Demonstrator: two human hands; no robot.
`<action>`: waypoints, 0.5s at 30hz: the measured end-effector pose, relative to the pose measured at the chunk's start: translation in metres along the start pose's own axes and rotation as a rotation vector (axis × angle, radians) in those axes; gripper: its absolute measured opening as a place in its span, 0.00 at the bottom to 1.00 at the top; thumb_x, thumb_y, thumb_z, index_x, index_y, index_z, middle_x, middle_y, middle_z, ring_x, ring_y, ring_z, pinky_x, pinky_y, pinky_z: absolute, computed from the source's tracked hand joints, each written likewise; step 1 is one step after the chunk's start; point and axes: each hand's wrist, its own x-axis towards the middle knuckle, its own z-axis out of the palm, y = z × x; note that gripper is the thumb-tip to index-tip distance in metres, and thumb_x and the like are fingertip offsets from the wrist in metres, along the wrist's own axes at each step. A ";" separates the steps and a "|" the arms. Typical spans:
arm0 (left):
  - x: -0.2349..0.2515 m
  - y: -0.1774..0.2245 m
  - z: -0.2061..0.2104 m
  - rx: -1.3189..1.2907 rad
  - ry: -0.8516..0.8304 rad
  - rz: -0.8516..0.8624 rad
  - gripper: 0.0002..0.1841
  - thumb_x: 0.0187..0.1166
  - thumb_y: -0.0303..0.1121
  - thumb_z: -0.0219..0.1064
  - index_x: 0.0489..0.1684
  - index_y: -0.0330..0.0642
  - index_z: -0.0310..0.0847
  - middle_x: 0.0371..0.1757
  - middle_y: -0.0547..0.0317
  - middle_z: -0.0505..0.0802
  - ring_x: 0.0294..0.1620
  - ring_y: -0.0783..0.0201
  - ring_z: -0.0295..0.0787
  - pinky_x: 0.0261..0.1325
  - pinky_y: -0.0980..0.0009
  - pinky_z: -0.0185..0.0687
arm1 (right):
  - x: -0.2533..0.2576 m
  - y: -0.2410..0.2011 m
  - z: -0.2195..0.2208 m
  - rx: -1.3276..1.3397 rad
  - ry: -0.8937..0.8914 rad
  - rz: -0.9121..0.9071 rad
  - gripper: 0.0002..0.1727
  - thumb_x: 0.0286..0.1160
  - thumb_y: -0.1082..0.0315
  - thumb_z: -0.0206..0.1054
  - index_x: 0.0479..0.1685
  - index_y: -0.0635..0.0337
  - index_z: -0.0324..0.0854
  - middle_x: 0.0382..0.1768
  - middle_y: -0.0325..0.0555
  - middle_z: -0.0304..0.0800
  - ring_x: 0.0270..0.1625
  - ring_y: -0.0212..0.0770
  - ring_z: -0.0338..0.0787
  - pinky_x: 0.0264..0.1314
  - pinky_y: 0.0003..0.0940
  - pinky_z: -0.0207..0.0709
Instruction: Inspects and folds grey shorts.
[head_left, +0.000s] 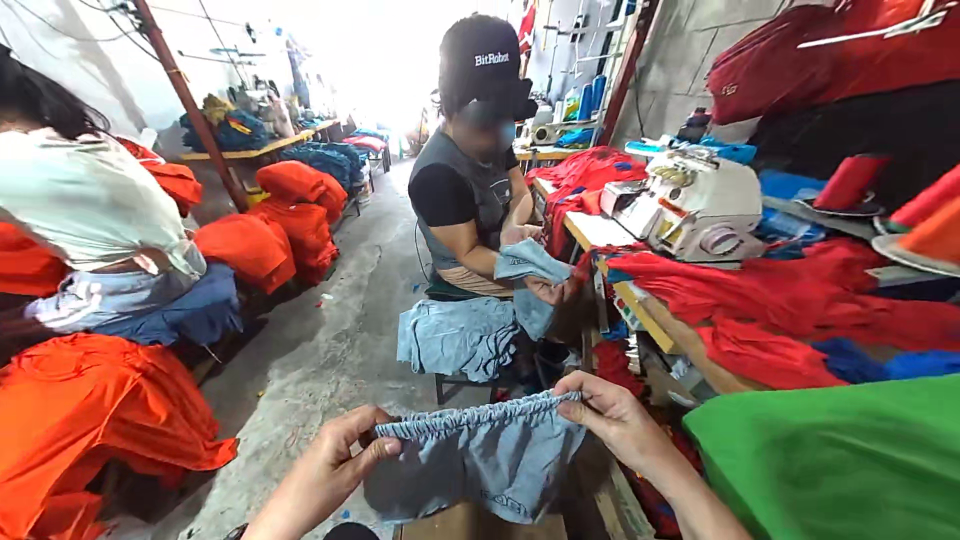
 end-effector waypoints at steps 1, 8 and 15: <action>0.001 -0.001 0.001 0.060 0.006 0.036 0.19 0.83 0.49 0.66 0.44 0.39 0.89 0.42 0.62 0.93 0.45 0.79 0.88 0.53 0.79 0.83 | 0.000 0.001 0.000 0.004 0.001 -0.009 0.05 0.77 0.68 0.68 0.45 0.55 0.87 0.40 0.25 0.92 0.43 0.17 0.88 0.51 0.16 0.83; 0.008 0.006 0.004 0.254 0.165 0.225 0.17 0.83 0.49 0.66 0.44 0.45 0.90 0.45 0.60 0.94 0.51 0.78 0.90 0.58 0.81 0.84 | 0.001 0.001 0.002 0.030 0.016 -0.061 0.04 0.77 0.63 0.71 0.45 0.48 0.88 0.43 0.24 0.92 0.48 0.19 0.89 0.55 0.18 0.84; 0.013 0.033 0.005 0.055 0.244 -0.066 0.10 0.87 0.34 0.58 0.52 0.43 0.84 0.37 0.69 0.90 0.33 0.79 0.84 0.40 0.78 0.83 | 0.010 -0.010 0.004 0.013 0.092 0.002 0.08 0.75 0.68 0.66 0.47 0.46 0.86 0.38 0.24 0.91 0.41 0.20 0.89 0.48 0.21 0.85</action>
